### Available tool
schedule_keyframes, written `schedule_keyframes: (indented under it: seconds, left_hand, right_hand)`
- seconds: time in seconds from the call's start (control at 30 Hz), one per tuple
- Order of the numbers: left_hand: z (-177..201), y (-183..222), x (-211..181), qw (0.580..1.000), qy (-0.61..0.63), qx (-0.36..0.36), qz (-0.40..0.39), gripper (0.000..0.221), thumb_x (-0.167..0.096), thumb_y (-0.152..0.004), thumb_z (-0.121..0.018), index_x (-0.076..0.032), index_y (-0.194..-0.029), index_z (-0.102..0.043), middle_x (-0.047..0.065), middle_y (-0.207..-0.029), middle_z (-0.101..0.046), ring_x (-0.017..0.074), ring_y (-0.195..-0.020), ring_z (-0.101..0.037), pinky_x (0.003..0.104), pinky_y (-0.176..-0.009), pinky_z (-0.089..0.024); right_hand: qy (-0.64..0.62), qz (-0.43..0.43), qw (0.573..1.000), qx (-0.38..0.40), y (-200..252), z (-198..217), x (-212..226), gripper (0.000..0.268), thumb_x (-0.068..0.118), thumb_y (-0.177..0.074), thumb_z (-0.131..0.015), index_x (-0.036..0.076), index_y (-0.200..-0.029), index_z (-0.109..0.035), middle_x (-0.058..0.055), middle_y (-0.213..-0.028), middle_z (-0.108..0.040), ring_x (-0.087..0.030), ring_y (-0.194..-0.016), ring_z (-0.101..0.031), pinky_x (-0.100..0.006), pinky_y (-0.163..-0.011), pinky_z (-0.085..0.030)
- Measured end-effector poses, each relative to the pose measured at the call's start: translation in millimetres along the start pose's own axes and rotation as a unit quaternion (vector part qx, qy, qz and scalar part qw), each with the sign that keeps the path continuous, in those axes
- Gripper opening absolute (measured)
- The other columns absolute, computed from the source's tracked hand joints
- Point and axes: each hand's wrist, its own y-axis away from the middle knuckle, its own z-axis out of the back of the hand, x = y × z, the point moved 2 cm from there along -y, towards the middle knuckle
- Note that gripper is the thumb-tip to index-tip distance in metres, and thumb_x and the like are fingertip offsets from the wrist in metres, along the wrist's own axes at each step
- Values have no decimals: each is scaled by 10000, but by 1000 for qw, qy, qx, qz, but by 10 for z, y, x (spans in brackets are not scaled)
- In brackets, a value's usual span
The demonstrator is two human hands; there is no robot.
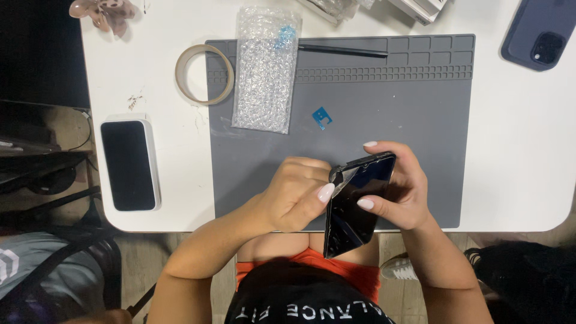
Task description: The person separates a smartphone screen from the device frame using a prying tool, handles a replacement screen assembly, then places the old screen inside bubble wrap, seals it with adhesive tape, and writes a label on the wrap with a pen.
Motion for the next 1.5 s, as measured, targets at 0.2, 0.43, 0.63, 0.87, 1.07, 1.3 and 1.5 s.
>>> schedule_keyframes:
  seconds: [0.2, 0.43, 0.63, 0.87, 1.07, 1.3, 1.5]
  left_hand:
    - [17, -1, 1, 1000, -21, 9, -14, 507, -156, -1051, -432, -152, -548, -501, 60, -539, -519, 279, -476, -534, 365, -405, -438]
    - [43, 8, 5, 999, -32, 7, -22, 510, -177, -1062, -418, -142, -561, -502, 78, -594, -545, 304, -481, -523, 402, -403, -412]
    - [52, -60, -78, 997, -32, 19, -65, 452, -165, -1037, -470, -107, -595, -543, 78, -578, -505, 282, -476, -503, 379, -406, -388]
    - [58, -111, -194, 996, -18, 20, -88, 452, -158, -1027, -484, -115, -579, -524, 54, -545, -461, 242, -456, -455, 342, -407, -356]
    - [72, -98, -221, 996, -23, 19, -86, 443, -156, -1045, -503, -99, -608, -544, 61, -560, -466, 257, -470, -471, 358, -409, -362]
    - [57, -61, -221, 997, -22, 15, -72, 444, -167, -1056, -508, -109, -619, -560, 55, -569, -500, 253, -482, -482, 360, -428, -379]
    - [92, -52, -128, 999, -26, -8, -34, 466, -148, -1073, -504, -101, -613, -562, 79, -581, -532, 295, -483, -518, 390, -428, -401]
  right_hand:
    - [8, 8, 1000, -3, 13, 10, 2, 781, -48, -743, -846, -144, -1398, -432, -255, -905, -759, -229, -773, -764, -334, -688, -656]
    - [42, 76, 996, 30, 21, 78, -44, 751, -63, -772, -831, -146, -1376, -393, -210, -691, -706, -232, -594, -714, -293, -560, -590]
    - [31, 112, 993, 39, -6, -40, -59, 706, -85, -747, -850, -110, -1308, -422, -235, -709, -729, -271, -648, -723, -316, -570, -594]
    - [54, 154, 981, 104, -80, -176, -5, 606, -1, -860, -783, -4, -1302, -368, -257, -719, -712, -327, -601, -688, -358, -539, -529]
    - [36, 167, 980, 106, -79, -164, -47, 584, -3, -863, -785, -3, -1276, -372, -256, -697, -702, -298, -579, -668, -360, -541, -515]
    - [3, 158, 982, 107, -64, -161, -83, 594, -15, -859, -789, -17, -1272, -362, -268, -682, -680, -317, -574, -653, -371, -548, -506]
    - [21, 65, 996, 48, -19, 94, -181, 661, -21, -766, -854, -68, -1250, -407, -283, -768, -745, -279, -637, -742, -322, -608, -574]
